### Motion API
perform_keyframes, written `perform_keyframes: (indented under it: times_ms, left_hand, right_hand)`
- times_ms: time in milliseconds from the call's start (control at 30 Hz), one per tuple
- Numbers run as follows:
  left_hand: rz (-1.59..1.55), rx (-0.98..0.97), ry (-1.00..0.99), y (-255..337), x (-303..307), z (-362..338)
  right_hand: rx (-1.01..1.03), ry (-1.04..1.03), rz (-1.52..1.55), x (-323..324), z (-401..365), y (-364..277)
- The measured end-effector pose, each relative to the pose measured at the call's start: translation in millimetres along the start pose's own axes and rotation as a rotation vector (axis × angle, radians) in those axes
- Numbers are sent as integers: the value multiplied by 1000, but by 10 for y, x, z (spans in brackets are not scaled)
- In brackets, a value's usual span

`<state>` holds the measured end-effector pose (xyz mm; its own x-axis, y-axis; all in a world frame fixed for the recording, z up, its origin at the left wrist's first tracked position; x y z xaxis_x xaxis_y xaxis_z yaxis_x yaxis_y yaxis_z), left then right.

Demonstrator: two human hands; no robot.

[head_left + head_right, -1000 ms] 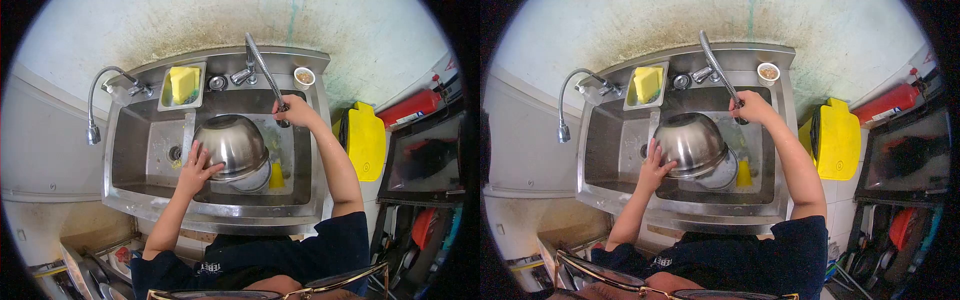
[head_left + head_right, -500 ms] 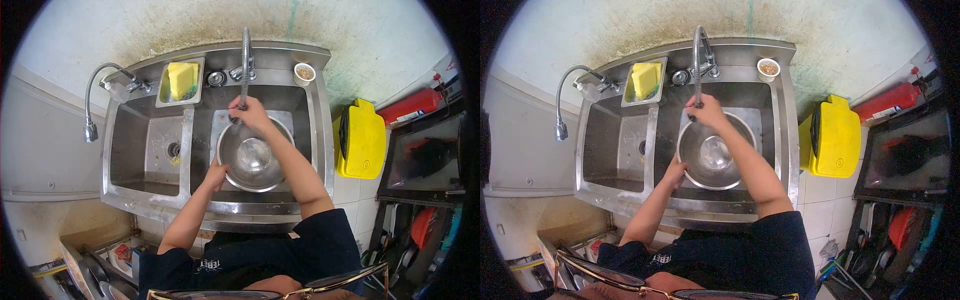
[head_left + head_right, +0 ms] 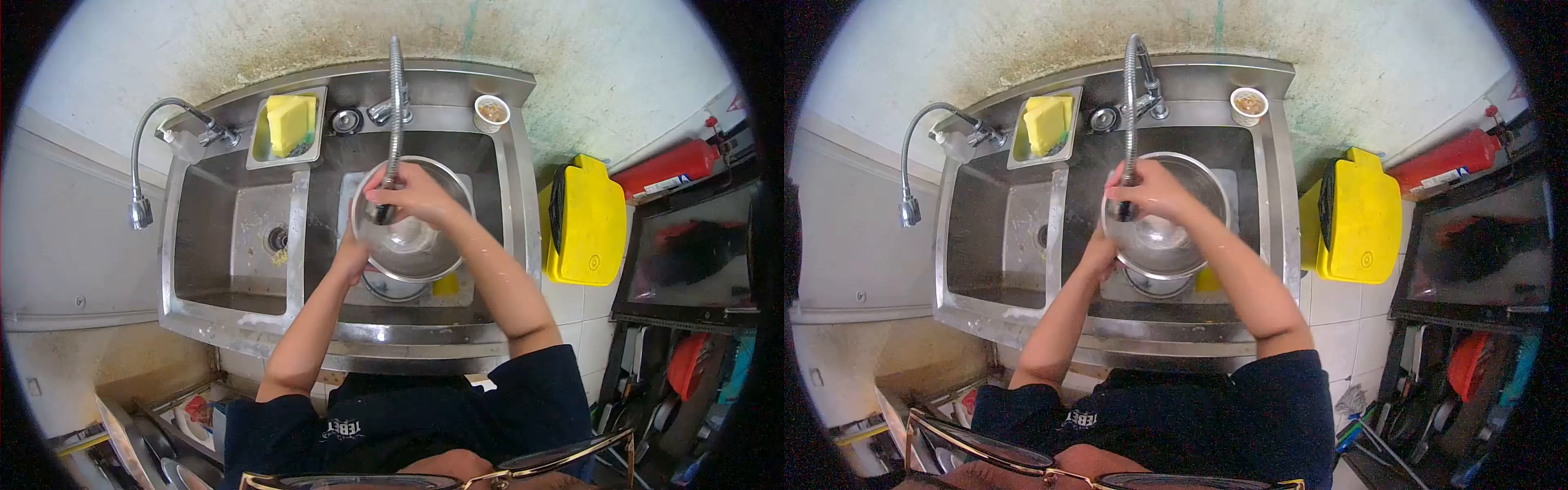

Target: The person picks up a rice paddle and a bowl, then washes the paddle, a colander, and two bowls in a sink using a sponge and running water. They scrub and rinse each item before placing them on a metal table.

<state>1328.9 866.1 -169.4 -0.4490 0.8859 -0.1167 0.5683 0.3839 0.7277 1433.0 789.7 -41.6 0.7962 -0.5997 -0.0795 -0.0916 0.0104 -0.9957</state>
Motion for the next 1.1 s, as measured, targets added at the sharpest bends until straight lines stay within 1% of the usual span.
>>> perform_keyframes:
  times_ms: [33, 67, 100, 167, 200, 233, 267, 300, 367, 433, 467, 500, 567, 600, 633, 700, 733, 767, 800, 833, 867, 900, 933, 967, 1000, 1033, 1067, 1100]
  left_hand:
    - [21, -95, 10, 169, 7, -83]
    - [102, -78, -18, 242, 38, -196]
    - [101, -79, -15, 249, 129, -181]
    - [431, -481, 16, 523, 214, -277]
    - [398, -467, -2, 525, 257, -306]
    - [400, -470, -1, 535, 293, -348]
    - [578, -628, 74, 636, 303, -495]
    - [758, -785, 152, 754, 262, -703]
    - [768, -769, 195, 806, 309, -902]
    - [839, -956, 214, 862, 394, -1114]
    - [935, -1013, 263, 874, 441, -1218]
    - [937, -1014, 276, 905, 507, -1288]
    - [1091, -1201, 370, 965, 530, -1542]
    - [1048, -1199, 408, 985, 609, -1610]
    - [1051, -1199, 429, 1024, 660, -1673]
    - [1115, -1407, 433, 1093, 600, -1951]
    - [1113, -1402, 459, 1123, 617, -1985]
    - [1133, -1470, 466, 1125, 600, -2064]
    - [1155, -1532, 484, 1115, 600, -2154]
    - [1160, -1507, 544, 1131, 601, -2236]
    - [1076, -1358, 574, 1141, 642, -2245]
    - [983, -1211, 623, 1117, 721, -2254]
    - [890, -1208, 661, 1061, 767, -2297]
    - [805, -1208, 718, 988, 828, -2334]
    - [710, -1228, 814, 935, 891, -2408]
    - [572, -1147, 833, 819, 1023, -2452]
    - [340, -1147, 710, 669, 1163, -2516]
    - [309, -1029, 787, 505, 1310, -2635]
  right_hand:
    - [-16, -15, -64, 105, -67, -26]
    - [-40, -35, -138, 245, -107, -9]
    - [-63, -56, -213, 396, -123, 5]
    - [121, 7, -431, 741, -45, 36]
    - [121, 5, -429, 765, -32, 19]
    - [115, 57, -526, 844, -19, -15]
    - [110, 110, -622, 908, -19, -47]
    - [115, 109, -619, 909, -15, -49]
    - [114, 137, -643, 922, -17, -27]
    - [154, 163, -667, 905, -51, -33]
    - [194, 197, -694, 904, -81, -58]
    - [203, 189, -691, 876, -101, -19]
    - [292, 318, -495, 919, -185, 35]
    - [357, 407, -558, 940, -269, 18]
    - [369, 392, -553, 897, -314, 164]
    - [253, 488, -517, 981, -396, 677]
    - [101, 351, -612, 902, -331, 972]
    - [-49, 206, -706, 817, -280, 1253]
    - [-32, 170, -710, 748, -231, 1340]
    - [49, 150, -801, 649, -162, 1381]
    - [140, 115, -883, 480, -81, 1431]
    - [292, 221, -922, 538, 58, 1710]
    - [51, 185, -516, 382, 63, 1576]
    - [-85, 42, -380, 333, 261, 2114]
    - [-172, -124, -689, 256, 328, 2499]
    - [75, -212, -719, -40, 249, 2537]
    - [111, -449, -992, -258, 22, 2775]
    - [-22, -936, -1065, -570, -315, 3129]
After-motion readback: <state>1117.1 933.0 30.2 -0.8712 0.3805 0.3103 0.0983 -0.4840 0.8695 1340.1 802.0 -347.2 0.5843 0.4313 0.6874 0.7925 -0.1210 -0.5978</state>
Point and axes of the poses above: each hand's wrist, its own z-axis towards the middle knuckle, its own x-axis out of the back of the hand, y = z × x, the point moved 9 cm from there along z, towards the middle knuckle, and after that the axes turned 9 degrees about x, right-handed, at the moved point
